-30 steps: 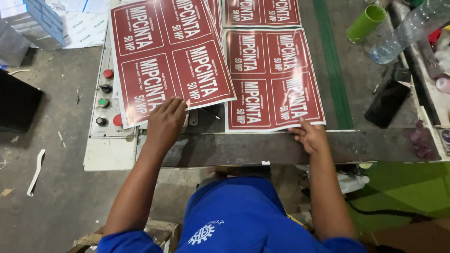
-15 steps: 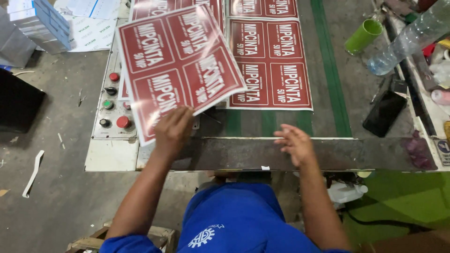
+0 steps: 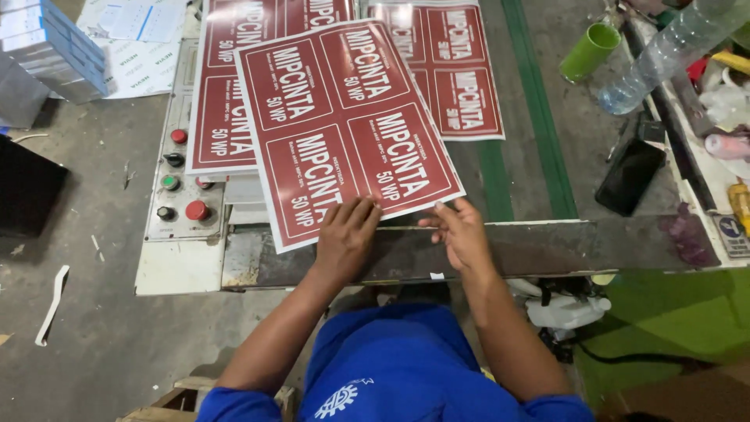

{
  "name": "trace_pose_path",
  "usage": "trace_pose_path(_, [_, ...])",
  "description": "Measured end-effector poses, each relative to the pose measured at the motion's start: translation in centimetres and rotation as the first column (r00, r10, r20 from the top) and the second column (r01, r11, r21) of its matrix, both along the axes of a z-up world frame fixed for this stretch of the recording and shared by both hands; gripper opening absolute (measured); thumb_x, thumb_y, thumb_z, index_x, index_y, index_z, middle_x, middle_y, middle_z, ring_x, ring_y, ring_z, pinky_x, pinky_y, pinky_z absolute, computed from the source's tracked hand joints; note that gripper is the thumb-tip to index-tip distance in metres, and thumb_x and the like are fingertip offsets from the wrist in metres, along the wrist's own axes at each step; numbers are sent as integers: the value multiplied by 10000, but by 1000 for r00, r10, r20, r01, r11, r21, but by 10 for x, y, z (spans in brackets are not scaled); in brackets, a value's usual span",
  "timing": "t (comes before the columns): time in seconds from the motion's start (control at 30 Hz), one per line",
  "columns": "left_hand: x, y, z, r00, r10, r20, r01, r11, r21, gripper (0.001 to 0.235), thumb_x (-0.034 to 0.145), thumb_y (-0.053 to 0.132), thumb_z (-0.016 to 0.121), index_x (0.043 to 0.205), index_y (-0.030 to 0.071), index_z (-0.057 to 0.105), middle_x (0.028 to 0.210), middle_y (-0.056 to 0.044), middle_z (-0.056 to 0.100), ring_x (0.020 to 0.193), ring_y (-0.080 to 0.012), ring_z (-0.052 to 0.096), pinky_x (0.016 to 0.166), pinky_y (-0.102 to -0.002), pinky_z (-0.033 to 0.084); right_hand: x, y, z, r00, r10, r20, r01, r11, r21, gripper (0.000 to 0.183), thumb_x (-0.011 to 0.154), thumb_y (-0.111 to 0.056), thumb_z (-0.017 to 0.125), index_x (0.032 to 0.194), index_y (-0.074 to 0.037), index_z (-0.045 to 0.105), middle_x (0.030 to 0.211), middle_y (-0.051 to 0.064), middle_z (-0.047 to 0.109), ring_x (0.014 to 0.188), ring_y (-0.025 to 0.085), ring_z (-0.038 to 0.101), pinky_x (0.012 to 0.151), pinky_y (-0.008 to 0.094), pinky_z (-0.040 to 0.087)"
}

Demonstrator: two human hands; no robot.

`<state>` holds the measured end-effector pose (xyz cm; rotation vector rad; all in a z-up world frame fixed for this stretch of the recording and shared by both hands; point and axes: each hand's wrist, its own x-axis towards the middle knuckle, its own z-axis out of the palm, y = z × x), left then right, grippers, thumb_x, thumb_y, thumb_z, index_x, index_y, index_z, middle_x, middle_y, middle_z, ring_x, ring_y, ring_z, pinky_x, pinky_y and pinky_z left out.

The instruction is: The recorder is sorting and stacking printed adhesive labels at a workstation.

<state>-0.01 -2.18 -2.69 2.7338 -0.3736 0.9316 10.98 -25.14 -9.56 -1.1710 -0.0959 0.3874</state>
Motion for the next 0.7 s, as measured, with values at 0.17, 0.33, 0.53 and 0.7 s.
trace_pose_path(0.17, [8,-13,22,995,-91,45,91,996,2,342,932,197,696,1218,10,690,1293,-167,680,1258,-326,609,1080,-521,432,-5,-40,-1,984,-157,-90,148,984,-99,226,1020,-120,602,1229,-41,635,998,76,741,809,178,755,550,258,517])
trace_pose_path(0.33, [48,52,-26,1000,-26,4,26,997,-70,338,963,273,705,1241,83,729,1335,-124,699,1355,-299,570,1195,-501,379,-3,-90,-36,971,-230,-58,223,968,-112,225,1024,-114,601,1232,-37,643,986,71,735,797,174,741,559,261,523])
trace_pose_path(0.53, [73,90,12,968,202,-146,-211,976,-48,671,947,487,662,1366,-34,612,1471,-243,538,1396,-381,452,1144,-529,352,1,-137,-63,937,-330,-116,306,933,-188,211,1026,-111,610,1221,-40,640,1002,51,734,784,152,731,570,249,512])
trace_pose_path(0.7, [72,110,-4,918,283,-276,-253,957,141,435,1004,311,633,1351,49,632,1472,-147,594,1394,-333,515,1136,-507,400,1,-157,-66,899,-430,-85,382,863,-330,220,1022,-109,607,1218,-29,667,979,71,742,755,156,711,565,251,498])
